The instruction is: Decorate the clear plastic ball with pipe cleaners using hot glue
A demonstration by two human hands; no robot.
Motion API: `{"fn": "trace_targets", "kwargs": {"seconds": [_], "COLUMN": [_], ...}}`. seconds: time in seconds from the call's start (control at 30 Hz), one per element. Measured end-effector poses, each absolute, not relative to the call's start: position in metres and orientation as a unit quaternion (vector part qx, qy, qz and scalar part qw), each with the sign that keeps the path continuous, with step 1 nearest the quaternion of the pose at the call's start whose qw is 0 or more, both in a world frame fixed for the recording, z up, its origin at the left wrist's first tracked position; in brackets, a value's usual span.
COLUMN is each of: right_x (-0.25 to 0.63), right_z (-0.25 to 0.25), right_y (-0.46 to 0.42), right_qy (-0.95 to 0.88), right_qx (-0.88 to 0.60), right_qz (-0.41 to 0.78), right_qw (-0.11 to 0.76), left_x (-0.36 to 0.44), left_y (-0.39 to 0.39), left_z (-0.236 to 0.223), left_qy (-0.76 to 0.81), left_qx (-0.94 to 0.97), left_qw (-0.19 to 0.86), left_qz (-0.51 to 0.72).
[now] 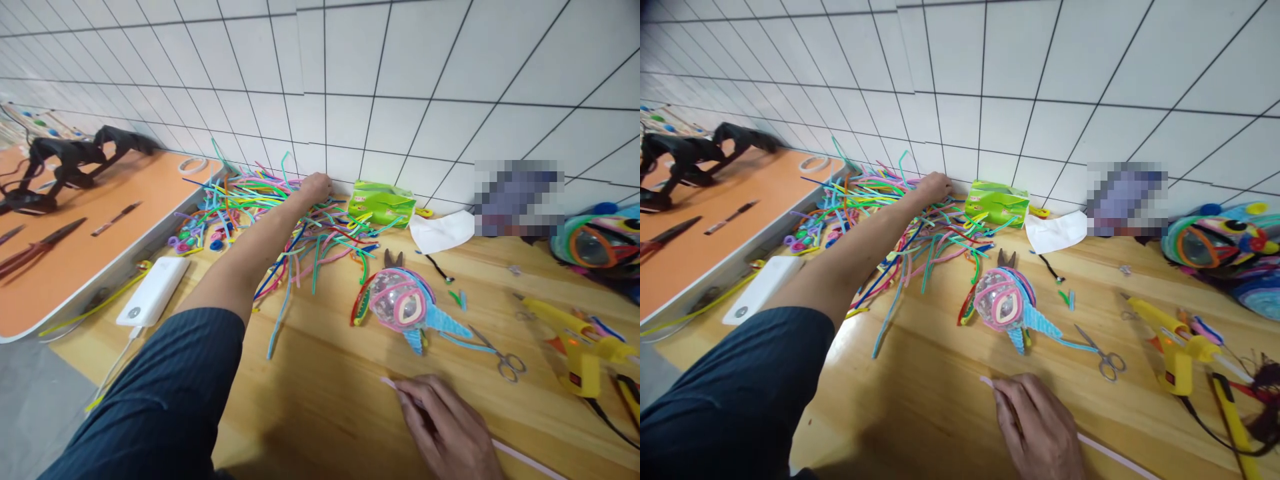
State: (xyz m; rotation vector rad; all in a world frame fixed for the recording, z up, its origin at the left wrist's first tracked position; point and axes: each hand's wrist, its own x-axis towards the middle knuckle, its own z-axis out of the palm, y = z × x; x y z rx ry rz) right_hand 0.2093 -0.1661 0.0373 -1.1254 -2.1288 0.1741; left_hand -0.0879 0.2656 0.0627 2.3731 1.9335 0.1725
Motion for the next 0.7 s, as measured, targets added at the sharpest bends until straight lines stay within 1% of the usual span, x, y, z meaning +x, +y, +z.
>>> {"fn": "trace_targets", "kwargs": {"seconds": [0.23, 0.37, 0.5, 0.57, 0.7], "right_x": [0.212, 0.211, 0.211, 0.211, 0.211], "right_z": [0.031, 0.031, 0.033, 0.033, 0.029], "right_y": [-0.166, -0.164, -0.163, -0.164, -0.165], "right_qy": [-0.829, -0.826, -0.82, -0.819, -0.82], "right_qx": [-0.436, -0.442, -0.445, -0.442, -0.435], "right_qz": [0.073, 0.073, 0.074, 0.077, 0.081], "right_qw": [0.342, 0.343, 0.352, 0.357, 0.363], "left_x": [-0.088, -0.092, -0.102, -0.111, -0.125], "left_y": [0.266, 0.267, 0.266, 0.261, 0.24], "left_z": [0.058, 0.067, 0.09, 0.104, 0.132], "left_qy": [0.593, 0.576, 0.57, 0.566, 0.509], "left_qx": [0.8, 0.802, 0.785, 0.758, 0.631], "left_qw": [0.044, 0.066, 0.099, 0.152, 0.364], "left_qz": [0.081, 0.148, 0.222, 0.287, 0.458]}}
